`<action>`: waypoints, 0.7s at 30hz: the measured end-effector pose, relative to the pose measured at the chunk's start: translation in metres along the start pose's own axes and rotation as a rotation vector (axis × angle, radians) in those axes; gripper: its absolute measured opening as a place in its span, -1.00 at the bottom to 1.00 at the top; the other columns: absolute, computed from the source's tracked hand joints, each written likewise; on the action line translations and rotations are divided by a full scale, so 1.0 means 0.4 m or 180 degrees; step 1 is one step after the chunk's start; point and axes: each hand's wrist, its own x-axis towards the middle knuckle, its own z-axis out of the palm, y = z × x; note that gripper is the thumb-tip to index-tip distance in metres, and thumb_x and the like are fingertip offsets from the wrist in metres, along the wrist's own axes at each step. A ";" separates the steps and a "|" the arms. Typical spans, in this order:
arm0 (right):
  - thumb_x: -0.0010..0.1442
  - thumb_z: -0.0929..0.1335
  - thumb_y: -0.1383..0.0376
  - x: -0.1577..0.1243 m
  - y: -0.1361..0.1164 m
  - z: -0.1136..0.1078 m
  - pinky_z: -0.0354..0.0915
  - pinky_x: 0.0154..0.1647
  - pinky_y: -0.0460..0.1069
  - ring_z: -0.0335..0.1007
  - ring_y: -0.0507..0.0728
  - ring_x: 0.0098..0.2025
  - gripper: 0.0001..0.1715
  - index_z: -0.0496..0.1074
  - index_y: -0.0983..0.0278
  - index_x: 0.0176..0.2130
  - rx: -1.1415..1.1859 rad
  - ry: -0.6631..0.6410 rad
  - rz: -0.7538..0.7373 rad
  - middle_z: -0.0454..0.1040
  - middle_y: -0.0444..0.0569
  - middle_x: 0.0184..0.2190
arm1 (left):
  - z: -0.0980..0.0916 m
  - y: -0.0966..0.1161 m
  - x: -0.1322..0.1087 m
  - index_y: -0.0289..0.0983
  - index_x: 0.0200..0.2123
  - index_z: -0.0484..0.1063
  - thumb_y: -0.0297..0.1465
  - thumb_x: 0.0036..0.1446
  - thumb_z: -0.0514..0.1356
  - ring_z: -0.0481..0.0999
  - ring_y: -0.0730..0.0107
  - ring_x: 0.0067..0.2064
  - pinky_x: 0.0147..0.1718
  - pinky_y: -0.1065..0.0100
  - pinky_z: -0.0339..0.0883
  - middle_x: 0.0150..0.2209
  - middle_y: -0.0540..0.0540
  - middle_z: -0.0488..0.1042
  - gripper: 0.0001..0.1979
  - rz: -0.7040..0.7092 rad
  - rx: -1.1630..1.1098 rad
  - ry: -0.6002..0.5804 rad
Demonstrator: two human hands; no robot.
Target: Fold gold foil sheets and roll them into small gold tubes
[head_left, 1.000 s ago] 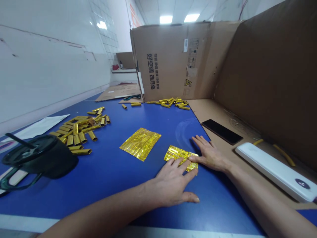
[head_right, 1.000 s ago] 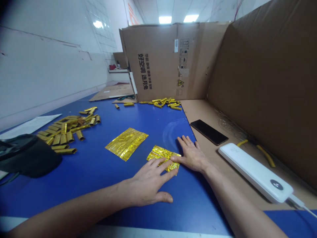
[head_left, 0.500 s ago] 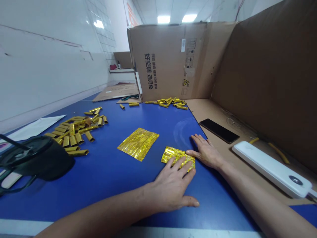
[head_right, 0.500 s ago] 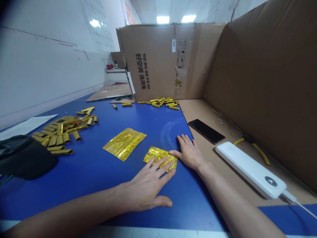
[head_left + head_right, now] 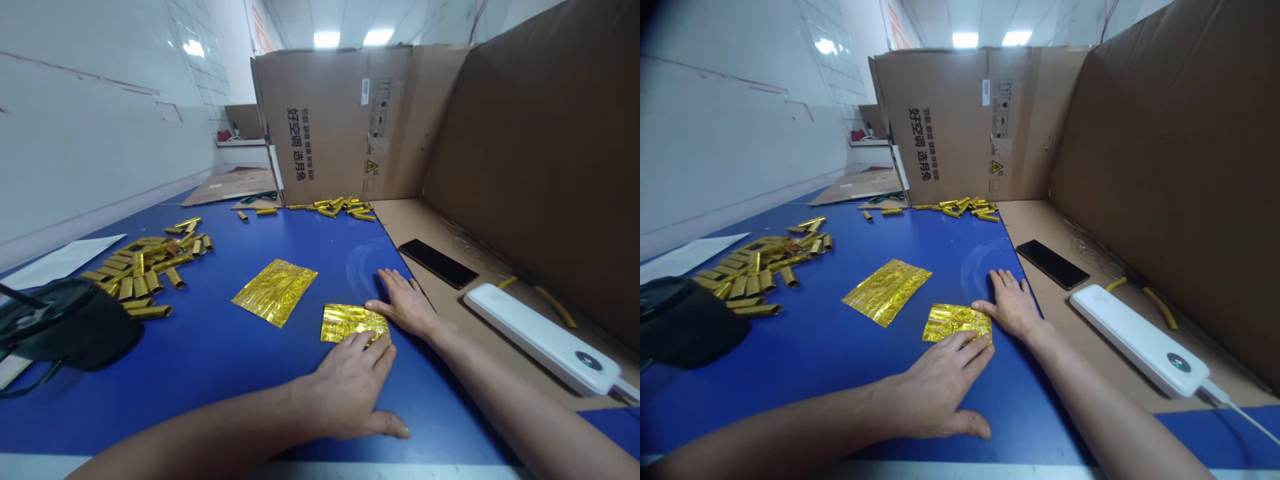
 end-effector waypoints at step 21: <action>0.00 0.16 -0.17 0.066 -0.005 -0.017 -0.22 0.16 0.23 -0.21 0.25 0.23 -0.06 -0.03 0.34 0.18 0.0470 -0.0292 -0.0390 0.04 0.15 0.18 | 0.014 -0.009 0.007 -0.31 0.15 -0.02 0.10 -0.03 -0.06 -0.05 0.03 0.18 0.10 0.07 -0.11 0.18 -0.26 0.00 -0.20 0.0036 -0.0313 0.0003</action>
